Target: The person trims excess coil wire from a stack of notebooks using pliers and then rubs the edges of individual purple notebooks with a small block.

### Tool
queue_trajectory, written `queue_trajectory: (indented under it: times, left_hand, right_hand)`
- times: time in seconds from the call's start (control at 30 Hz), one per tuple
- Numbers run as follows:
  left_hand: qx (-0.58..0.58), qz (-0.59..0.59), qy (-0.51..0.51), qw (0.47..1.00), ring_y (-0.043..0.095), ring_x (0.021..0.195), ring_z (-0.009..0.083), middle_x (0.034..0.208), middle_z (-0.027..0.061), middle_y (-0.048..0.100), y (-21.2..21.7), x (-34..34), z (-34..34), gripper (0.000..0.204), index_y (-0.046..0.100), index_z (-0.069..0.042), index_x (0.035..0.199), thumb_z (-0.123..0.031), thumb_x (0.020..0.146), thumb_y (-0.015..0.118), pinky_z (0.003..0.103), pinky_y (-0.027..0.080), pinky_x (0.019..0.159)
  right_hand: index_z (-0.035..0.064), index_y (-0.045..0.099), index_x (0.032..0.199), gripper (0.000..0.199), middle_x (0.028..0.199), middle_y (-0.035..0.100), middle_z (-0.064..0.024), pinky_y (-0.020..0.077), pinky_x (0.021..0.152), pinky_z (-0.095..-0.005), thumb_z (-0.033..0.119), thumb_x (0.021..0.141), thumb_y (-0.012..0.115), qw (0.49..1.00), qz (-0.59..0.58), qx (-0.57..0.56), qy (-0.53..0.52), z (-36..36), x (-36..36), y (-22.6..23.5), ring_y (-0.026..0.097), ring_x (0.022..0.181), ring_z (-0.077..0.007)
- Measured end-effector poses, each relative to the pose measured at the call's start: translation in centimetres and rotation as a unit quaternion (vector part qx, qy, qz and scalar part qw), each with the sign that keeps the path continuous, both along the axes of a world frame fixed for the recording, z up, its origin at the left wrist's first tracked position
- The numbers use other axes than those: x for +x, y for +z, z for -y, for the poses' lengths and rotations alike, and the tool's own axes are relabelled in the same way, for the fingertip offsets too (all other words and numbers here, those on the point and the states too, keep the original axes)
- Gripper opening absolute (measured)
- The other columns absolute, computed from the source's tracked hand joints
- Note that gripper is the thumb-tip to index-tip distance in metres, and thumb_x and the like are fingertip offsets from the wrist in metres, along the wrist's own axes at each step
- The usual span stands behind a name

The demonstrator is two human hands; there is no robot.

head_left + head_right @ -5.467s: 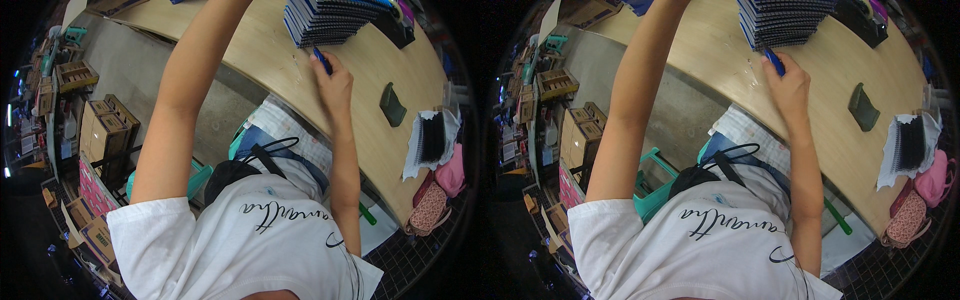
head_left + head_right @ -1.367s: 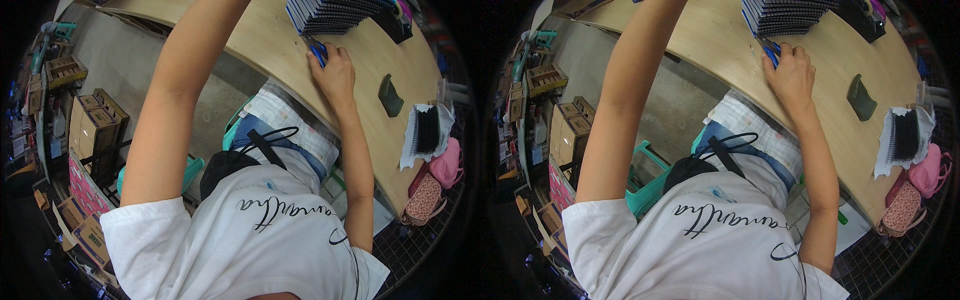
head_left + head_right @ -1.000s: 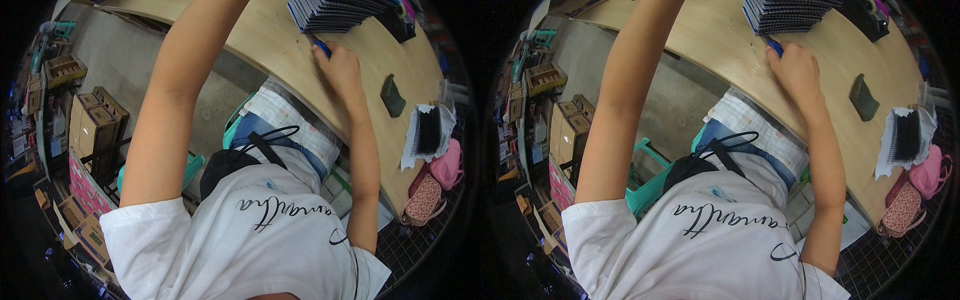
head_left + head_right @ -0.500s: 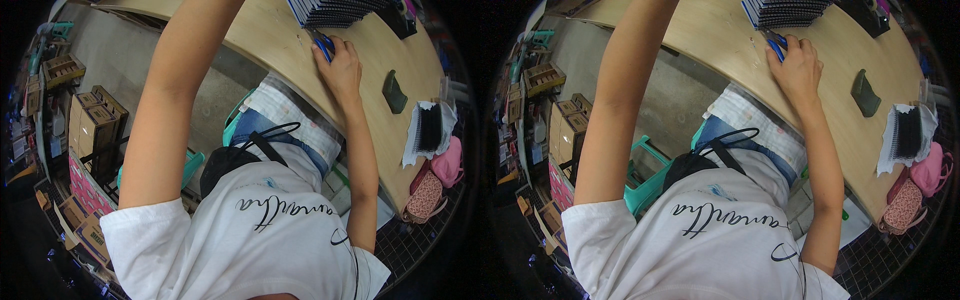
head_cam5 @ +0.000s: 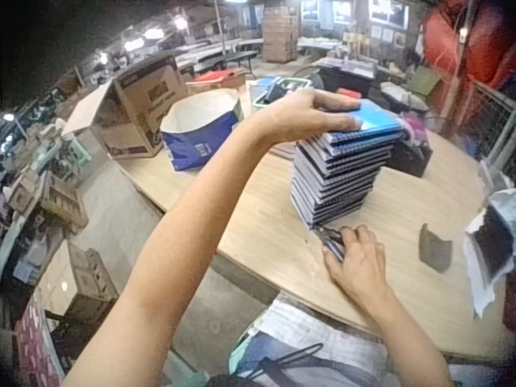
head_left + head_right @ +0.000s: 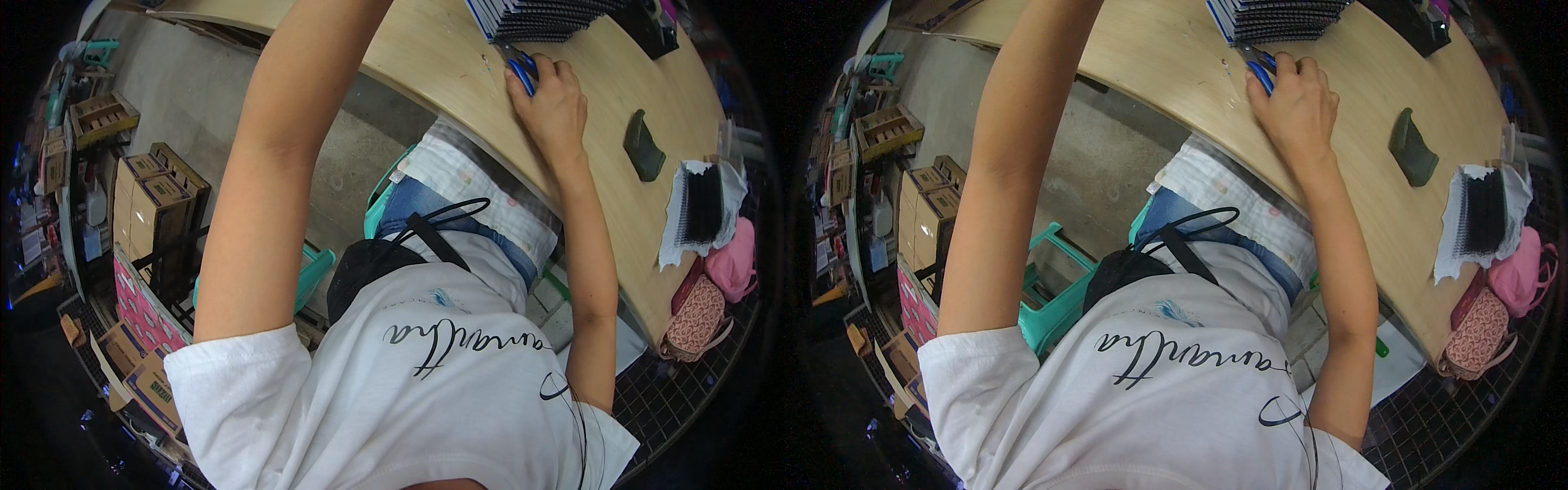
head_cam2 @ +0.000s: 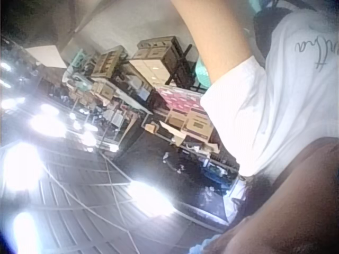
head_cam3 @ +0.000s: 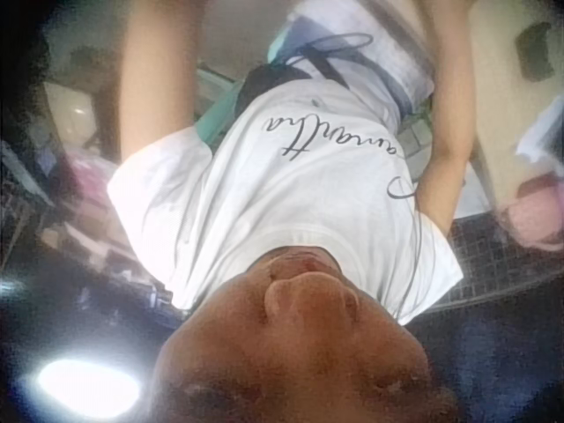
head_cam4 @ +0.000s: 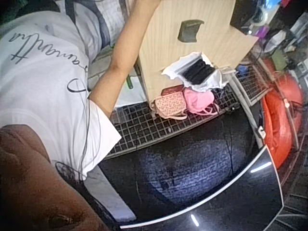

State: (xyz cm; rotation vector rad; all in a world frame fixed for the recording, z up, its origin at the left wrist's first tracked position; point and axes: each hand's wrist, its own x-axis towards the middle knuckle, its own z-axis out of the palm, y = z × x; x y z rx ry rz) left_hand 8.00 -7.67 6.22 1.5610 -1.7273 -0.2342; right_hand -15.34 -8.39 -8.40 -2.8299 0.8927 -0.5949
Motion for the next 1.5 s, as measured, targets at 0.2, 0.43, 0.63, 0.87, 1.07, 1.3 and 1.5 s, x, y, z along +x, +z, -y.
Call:
queue_trajectory:
  times: [0.2, 0.43, 0.63, 0.87, 1.07, 1.3, 1.5]
  left_hand:
    - [0.026, 0.000, 0.012, 1.000, 0.062, 0.080, 0.0165, 0.101, 0.0106, 0.070, 0.3, -0.3, -0.2, 0.055, 0.066, -0.017, 0.124, -0.050, 0.080, 0.072, 0.030, 0.049, 0.074]
    - [0.042, -0.005, 0.023, 0.999, 0.060, 0.075, 0.0150, 0.096, 0.0099, 0.070, 0.7, -0.7, -0.3, 0.056, 0.067, -0.017, 0.124, -0.050, 0.079, 0.073, 0.030, 0.049, 0.071]
    - [0.008, -0.020, -0.012, 1.000, 0.060, 0.073, 0.0135, 0.099, 0.0092, 0.070, -0.2, 0.1, -0.1, 0.058, 0.067, -0.015, 0.123, -0.050, 0.078, 0.074, 0.028, 0.049, 0.067]
    - [0.005, -0.054, -0.032, 0.998, 0.059, 0.071, 0.0124, 0.099, 0.0077, 0.070, 0.0, -0.1, -0.2, 0.056, 0.066, -0.012, 0.124, -0.046, 0.080, 0.075, 0.028, 0.049, 0.066]
    - [0.054, -0.035, 0.006, 0.998, 0.052, 0.061, 0.0091, 0.074, 0.0013, 0.064, 0.5, -0.3, -0.5, 0.053, 0.066, -0.016, 0.124, -0.046, 0.081, 0.074, 0.026, 0.043, 0.055]
    - [0.050, -0.035, 0.010, 0.998, 0.053, 0.060, 0.0093, 0.074, 0.0018, 0.064, 0.7, -0.4, -0.4, 0.051, 0.068, -0.017, 0.122, -0.045, 0.081, 0.074, 0.026, 0.042, 0.055]
    - [0.034, -0.042, -0.004, 0.999, 0.054, 0.062, 0.0102, 0.080, 0.0034, 0.066, 0.3, -0.1, -0.1, 0.050, 0.068, -0.018, 0.123, -0.045, 0.081, 0.074, 0.027, 0.045, 0.057]
  right_hand:
    - [0.0043, 0.066, 0.100, 0.038, 0.096, 0.062, -0.0174, 0.0493, 0.072, -0.0510, 0.039, 0.083, 0.066, 1.000, 0.013, -0.018, 0.004, -0.1, -0.2, -0.3, 0.062, 0.092, -0.0349]
    - [0.0028, 0.068, 0.099, 0.038, 0.090, 0.065, -0.0212, 0.0510, 0.075, -0.0476, 0.038, 0.085, 0.064, 1.000, -0.003, 0.015, 0.023, 0.5, -0.1, 0.5, 0.064, 0.087, -0.0389]
    - [-0.0006, 0.069, 0.096, 0.042, 0.064, 0.064, -0.0176, 0.0541, 0.064, -0.0399, 0.040, 0.086, 0.063, 0.959, -0.093, 0.262, 0.051, 4.3, 0.9, 3.3, 0.067, 0.065, -0.0300]
    - [0.0050, 0.060, 0.091, 0.041, 0.064, 0.058, -0.0024, 0.0423, 0.043, -0.0232, 0.046, 0.092, 0.058, 0.730, -0.154, 0.666, 0.013, 7.6, 1.7, 4.5, 0.053, 0.048, -0.0099]
    - [0.0017, 0.063, 0.113, 0.052, 0.080, 0.064, -0.0198, 0.0496, 0.080, -0.0494, 0.043, 0.080, 0.066, 0.989, -0.035, 0.145, 0.024, 1.5, -0.5, 2.2, 0.064, 0.085, -0.0405]
    - [0.0030, 0.064, 0.108, 0.049, 0.100, 0.061, -0.0201, 0.0484, 0.080, -0.0499, 0.042, 0.080, 0.067, 0.999, 0.004, 0.043, 0.007, -0.4, -1.1, 0.9, 0.059, 0.098, -0.0378]
    - [0.0028, 0.065, 0.104, 0.045, 0.100, 0.062, -0.0191, 0.0490, 0.079, -0.0496, 0.041, 0.080, 0.067, 0.999, 0.012, 0.015, 0.032, -0.7, -0.4, 0.7, 0.060, 0.097, -0.0379]
